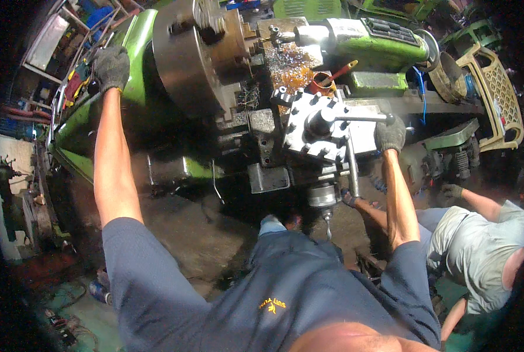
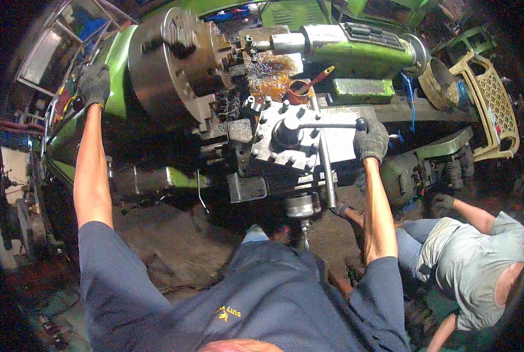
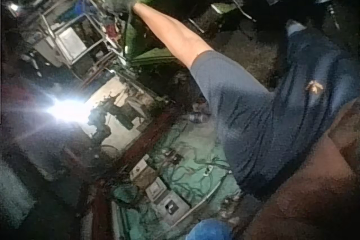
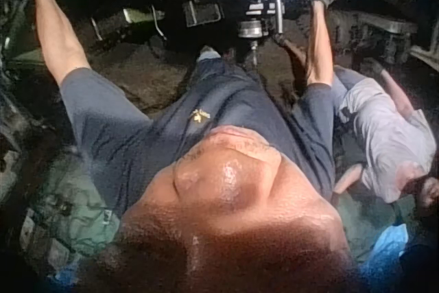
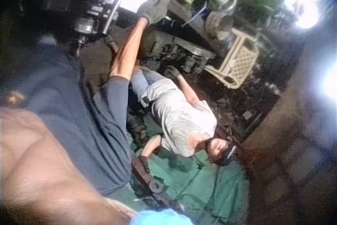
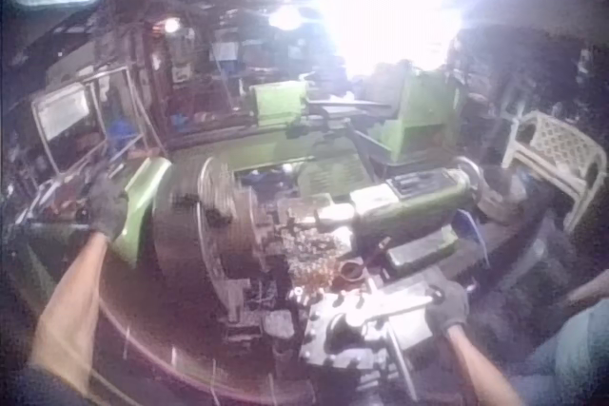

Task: The person operates a green metal lathe, using both hands to manipulate the cross-slide and carriage handwheels to position the cutting tool against a rotating metal workpiece. They periodically apply lubricant to the cutting area using a brush and a small container. The person also uses a compressed air nozzle to clear metal shavings from the work area.

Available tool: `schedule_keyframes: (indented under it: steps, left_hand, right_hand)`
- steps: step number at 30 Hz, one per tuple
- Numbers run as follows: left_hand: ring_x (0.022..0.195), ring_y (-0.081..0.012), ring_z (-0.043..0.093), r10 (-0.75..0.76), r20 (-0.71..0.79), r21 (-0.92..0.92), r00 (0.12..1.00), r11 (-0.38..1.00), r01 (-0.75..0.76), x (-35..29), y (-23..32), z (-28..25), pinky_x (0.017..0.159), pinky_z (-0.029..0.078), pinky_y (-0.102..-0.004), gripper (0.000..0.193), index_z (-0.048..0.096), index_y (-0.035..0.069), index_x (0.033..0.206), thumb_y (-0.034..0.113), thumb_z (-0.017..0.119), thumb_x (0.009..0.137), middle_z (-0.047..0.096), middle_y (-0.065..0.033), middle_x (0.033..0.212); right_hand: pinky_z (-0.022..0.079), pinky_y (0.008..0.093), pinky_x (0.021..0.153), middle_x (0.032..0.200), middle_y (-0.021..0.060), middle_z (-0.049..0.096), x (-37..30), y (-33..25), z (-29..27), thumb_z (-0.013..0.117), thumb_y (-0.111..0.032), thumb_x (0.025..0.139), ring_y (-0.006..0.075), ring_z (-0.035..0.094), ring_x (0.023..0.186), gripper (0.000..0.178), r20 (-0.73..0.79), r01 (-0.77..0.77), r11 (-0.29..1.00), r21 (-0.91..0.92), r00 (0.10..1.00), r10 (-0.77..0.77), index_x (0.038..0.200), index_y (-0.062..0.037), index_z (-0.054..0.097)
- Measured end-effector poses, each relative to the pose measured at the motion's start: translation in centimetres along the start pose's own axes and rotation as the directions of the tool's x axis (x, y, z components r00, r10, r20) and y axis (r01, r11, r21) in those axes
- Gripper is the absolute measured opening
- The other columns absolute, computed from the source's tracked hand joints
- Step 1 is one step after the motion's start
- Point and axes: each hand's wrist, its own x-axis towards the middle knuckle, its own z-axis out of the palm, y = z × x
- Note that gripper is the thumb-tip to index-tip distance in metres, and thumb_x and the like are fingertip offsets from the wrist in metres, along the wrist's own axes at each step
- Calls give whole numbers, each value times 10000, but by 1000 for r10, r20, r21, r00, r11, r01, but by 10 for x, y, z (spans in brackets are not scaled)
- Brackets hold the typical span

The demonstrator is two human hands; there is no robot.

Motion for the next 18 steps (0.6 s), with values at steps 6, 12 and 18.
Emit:
schedule_keyframes:
  steps: [6,12,18]
  left_hand:
    - [802,-371,654,-28,11,-17,1000,999,28,0,0,-2,710,502,-485,202,756,156,781,233,573,740,700,-145,819]
    - [803,-358,658,-68,106,20,992,998,66,6,2,3,721,505,-480,224,777,170,811,248,583,731,708,-155,826]
    - [863,-353,644,-23,87,23,996,999,22,3,-2,4,759,508,-460,212,776,163,826,227,595,737,713,-153,867]
  right_hand:
    - [466,519,831,988,246,653,-4,-17,-14,573,-223,798,437,602,970,255,22,-58,995,78,998,56,925,-37,692]
    - [491,493,841,1008,177,680,-4,-1,-9,596,-253,878,398,625,959,228,-52,85,994,65,995,-81,1047,-122,674]
    - [493,491,829,981,171,678,-2,4,-3,616,-245,867,398,628,954,194,-84,76,986,150,994,-64,1013,-128,669]
